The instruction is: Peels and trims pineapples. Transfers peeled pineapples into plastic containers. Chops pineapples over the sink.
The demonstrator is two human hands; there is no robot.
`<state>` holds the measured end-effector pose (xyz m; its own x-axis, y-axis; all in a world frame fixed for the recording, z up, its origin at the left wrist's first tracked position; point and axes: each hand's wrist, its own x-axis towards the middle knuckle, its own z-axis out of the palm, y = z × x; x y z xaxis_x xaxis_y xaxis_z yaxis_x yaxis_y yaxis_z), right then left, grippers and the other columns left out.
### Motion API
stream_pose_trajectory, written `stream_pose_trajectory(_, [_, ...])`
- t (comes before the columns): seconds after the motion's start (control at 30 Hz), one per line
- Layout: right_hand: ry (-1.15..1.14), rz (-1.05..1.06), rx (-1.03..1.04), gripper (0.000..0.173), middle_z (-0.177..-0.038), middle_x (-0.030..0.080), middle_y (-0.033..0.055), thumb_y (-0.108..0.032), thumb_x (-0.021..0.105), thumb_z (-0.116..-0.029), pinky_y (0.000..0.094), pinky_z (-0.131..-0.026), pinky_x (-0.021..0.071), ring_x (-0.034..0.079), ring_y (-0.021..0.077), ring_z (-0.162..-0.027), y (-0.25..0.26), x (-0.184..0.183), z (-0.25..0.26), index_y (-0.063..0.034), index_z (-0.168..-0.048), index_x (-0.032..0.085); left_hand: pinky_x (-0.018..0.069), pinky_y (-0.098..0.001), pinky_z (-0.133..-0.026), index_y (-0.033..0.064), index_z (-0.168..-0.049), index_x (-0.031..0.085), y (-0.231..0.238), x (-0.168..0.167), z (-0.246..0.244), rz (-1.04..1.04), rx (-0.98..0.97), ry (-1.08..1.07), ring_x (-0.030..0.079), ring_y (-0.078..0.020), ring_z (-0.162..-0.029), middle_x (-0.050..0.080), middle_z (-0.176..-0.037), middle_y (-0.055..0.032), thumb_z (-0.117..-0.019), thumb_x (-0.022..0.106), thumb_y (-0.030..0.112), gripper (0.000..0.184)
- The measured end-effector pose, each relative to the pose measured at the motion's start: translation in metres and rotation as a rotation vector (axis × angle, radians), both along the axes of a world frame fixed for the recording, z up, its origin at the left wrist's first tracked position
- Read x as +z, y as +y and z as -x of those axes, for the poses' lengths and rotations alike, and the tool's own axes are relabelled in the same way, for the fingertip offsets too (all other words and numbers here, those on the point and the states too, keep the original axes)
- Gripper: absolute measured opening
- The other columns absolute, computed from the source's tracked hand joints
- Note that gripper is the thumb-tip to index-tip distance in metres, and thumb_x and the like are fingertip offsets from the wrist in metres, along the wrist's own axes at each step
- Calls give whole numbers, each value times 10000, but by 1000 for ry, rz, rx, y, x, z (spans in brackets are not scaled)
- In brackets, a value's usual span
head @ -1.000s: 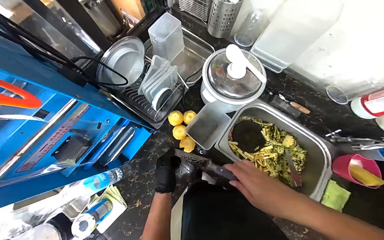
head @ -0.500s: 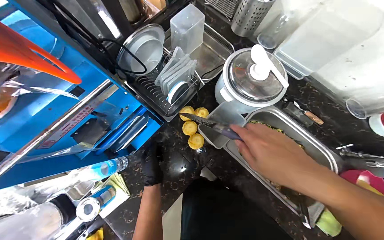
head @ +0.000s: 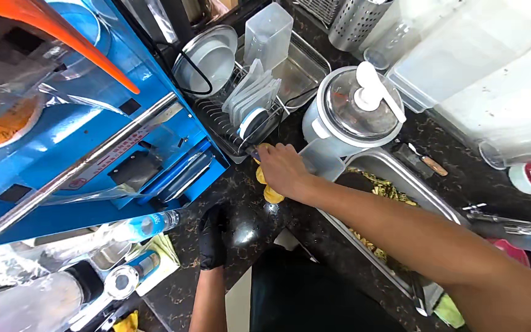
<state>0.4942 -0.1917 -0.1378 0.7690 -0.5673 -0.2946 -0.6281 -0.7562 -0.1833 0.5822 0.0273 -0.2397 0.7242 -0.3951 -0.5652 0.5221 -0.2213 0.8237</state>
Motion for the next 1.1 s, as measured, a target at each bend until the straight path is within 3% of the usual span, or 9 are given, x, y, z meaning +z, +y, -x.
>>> stream_pose_trajectory(0.27, [15,-9,-23,334,-1026,705,212,-72,553,-995,567,-993,486,667,409,-1073,-1,-44,-51,-19,-1324,541,528,-273,-580,-4,-1115,703,4,-6,23,1,-206,-65,631,-138,-681,700,-852,-77,-1045,564,183,244])
stream_pose_trajectory(0.37, [-34,-88,44,323,-1149,691,182,-221,615,-999,566,-1001,464,621,379,-1161,2,-15,-31,-88,-1292,642,592,-296,-759,1,-1229,660,-8,-13,45,-76,-436,-258,688,-122,-866,722,-1035,-84,-977,675,159,298])
stream_pose_trajectory(0.43, [-241,-139,22,288,-1143,702,74,-332,586,-1034,529,-987,484,631,277,-1142,5,19,10,-165,-1247,684,579,-343,-938,-9,-1383,558,-25,-18,62,-167,-582,-447,673,-173,-1087,665,-1250,-154,-882,784,202,588])
stream_pose_trajectory(0.5, [-504,-222,-115,254,-1128,715,-3,-300,560,-1053,473,-992,512,656,165,-1093,5,45,71,-175,-1225,700,524,-420,-1053,-18,-1446,493,-53,-22,79,-276,-687,-614,602,-275,-1249,581,-1383,-221,-791,860,311,819])
stream_pose_trajectory(0.6, [-751,-228,-480,263,-1122,701,37,-228,570,-1053,366,-865,606,686,126,-983,3,39,185,-96,-1267,650,451,-531,-1115,15,-1480,473,-88,-43,97,-379,-722,-777,514,-419,-1339,512,-1441,-292,-734,878,410,937])
stream_pose_trajectory(0.7, [-585,-203,-910,306,-1119,686,102,-241,577,-1047,420,-820,597,691,195,-955,17,6,308,-95,-1316,593,437,-559,-1101,13,-1449,490,-104,-50,109,-395,-637,-794,475,-470,-1341,456,-1455,-334,-675,919,350,947])
stream_pose_trajectory(0.87, [-7,-295,-1309,457,-1270,639,241,-338,595,-1025,616,-977,519,649,404,-1136,114,-45,489,-56,-1384,575,461,-513,-1094,-51,-1450,427,-100,-67,116,-274,-534,-838,525,-414,-1304,485,-1426,-325,-645,962,337,1042])
stream_pose_trajectory(1.0, [-94,-319,-1510,477,-1193,642,273,-353,633,-1009,607,-950,527,651,419,-1088,175,-79,544,-2,-1329,585,482,-381,-1090,-87,-1494,288,-76,-56,128,-195,-415,-773,565,-278,-1271,524,-1390,-281,-690,943,220,1082])
stream_pose_trajectory(1.1, [-198,-291,-1411,469,-1255,630,268,-355,630,-1013,595,-1020,499,617,420,-1180,165,-105,544,6,-1312,612,489,-373,-1078,-103,-1470,332,-56,-38,157,-186,-505,-807,582,-272,-1251,541,-1373,-290,-703,918,170,1003])
